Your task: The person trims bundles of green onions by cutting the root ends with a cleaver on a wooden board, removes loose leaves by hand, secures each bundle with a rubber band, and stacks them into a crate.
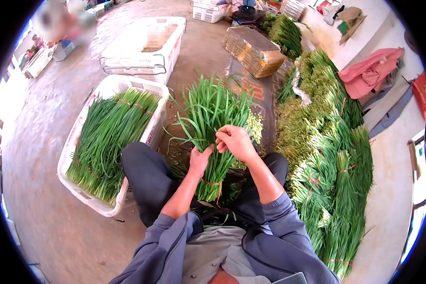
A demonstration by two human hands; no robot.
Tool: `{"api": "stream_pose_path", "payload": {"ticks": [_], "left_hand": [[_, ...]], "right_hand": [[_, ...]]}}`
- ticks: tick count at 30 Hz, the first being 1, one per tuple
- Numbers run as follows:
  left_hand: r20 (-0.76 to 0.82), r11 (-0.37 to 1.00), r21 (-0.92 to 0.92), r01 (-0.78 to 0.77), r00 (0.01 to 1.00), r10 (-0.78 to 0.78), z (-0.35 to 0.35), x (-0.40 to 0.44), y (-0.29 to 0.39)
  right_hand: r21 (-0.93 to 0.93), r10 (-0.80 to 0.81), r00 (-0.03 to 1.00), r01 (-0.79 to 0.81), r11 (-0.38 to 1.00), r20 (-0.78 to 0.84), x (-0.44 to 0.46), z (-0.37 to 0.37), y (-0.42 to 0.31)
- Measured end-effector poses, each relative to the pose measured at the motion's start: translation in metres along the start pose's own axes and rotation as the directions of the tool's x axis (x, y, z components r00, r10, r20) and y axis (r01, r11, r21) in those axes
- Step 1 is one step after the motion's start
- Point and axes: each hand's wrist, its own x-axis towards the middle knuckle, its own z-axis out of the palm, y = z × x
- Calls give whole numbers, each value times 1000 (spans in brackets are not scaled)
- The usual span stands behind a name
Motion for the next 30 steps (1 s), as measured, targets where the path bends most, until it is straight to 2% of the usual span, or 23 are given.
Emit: {"api": "stream_pose_path", "payload": {"ticks": [1, 3, 5, 7, 8, 9, 11, 12, 13, 14, 15, 16, 17, 19, 20, 21, 22, 23, 25, 26, 27, 28, 30], "left_hand": [[-27, 999, 50, -4, 1000, 5, 0, 0, 2], [-53, 999, 37, -11, 999, 13, -2, 2, 3], [-10, 998, 43, -38, 999, 39, -2, 2, 0], [8, 999, -18, -41, 999, 41, -3, 1, -6], [21, 994, 64, -86, 996, 85, -5, 2, -8], [39, 981, 144, -132, 991, 128, -5, 4, -10], [15, 958, 213, -190, 981, 191, -3, 8, -16], [34, 973, 169, -160, 987, 156, -1, 4, -12], [54, 983, 125, -130, 991, 125, 0, 0, -8], [11, 968, 212, -135, 991, 136, 2, -4, -4], [89, 883, 322, -342, 939, 331, -12, 10, -32], [50, 901, 347, -259, 965, 258, -15, 10, -31], [8, 914, 367, -173, 983, 183, -17, 10, -31], [8, 925, 316, -210, 976, 219, -9, 0, -18], [8, 933, 264, -244, 968, 251, -5, -4, -10], [-1, 935, 258, -245, 967, 254, -9, 2, -17], [3, 941, 256, -222, 973, 229, -15, 10, -32], [11, 946, 257, -198, 979, 202, -18, 13, -42], [16, 933, 271, -235, 971, 240, -13, 8, -33], [25, 940, 266, -214, 976, 215, -10, 6, -28], [32, 946, 260, -192, 981, 190, -7, 4, -26], [15, 930, 312, -194, 980, 200, -4, -2, -19], [17, 927, 328, -183, 982, 188, -3, 0, -22]], "right_hand": [[181, 49, 997, -59, 982, 56, -3, -2, -3], [429, -77, 997, 67, 901, 6, -8, -2, -3], [645, -318, 948, 249, 723, -10, -13, -14, -8], [274, -138, 968, 77, 959, 210, -31, -25, -41], [16, -6, 913, 0, 1000, 409, -29, -31, -44], [-249, 13, 910, 99, 963, 414, -29, -25, -51], [-552, -215, 963, 270, 789, 164, -23, -11, -50], [-630, -299, 949, 291, 720, 97, -26, -1, -60], [-632, -298, 949, 294, 717, 103, -24, 7, -58], [-683, -313, 938, 326, 653, 149, -21, 16, -52], [-727, -325, 926, 357, 586, 192, -18, 24, -45], [-785, -354, 910, 378, 490, 217, -13, 31, -32], [-742, -371, 889, 437, 509, 269, -6, 34, -19], [-523, -461, 868, 483, 702, 182, 3, 41, -12], [-172, -281, 952, 299, 939, 123, 4, 35, -17], [208, -72, 987, 41, 977, 145, -3, 28, -39], [297, -99, 982, 47, 954, 163, -10, 23, -54], [102, -158, 982, 147, 984, 100, -15, 18, -67], [50, -263, 961, 260, 964, 78, -13, 6, -81], [-286, -353, 935, 346, 894, 28, -11, 3, -88], [-291, -354, 935, 346, 892, 26, -5, 3, -88], [-526, -455, 889, 410, 745, 49, 2, 4, -81], [-822, -485, 870, 337, 460, 86, 17, 9, -61]]}}
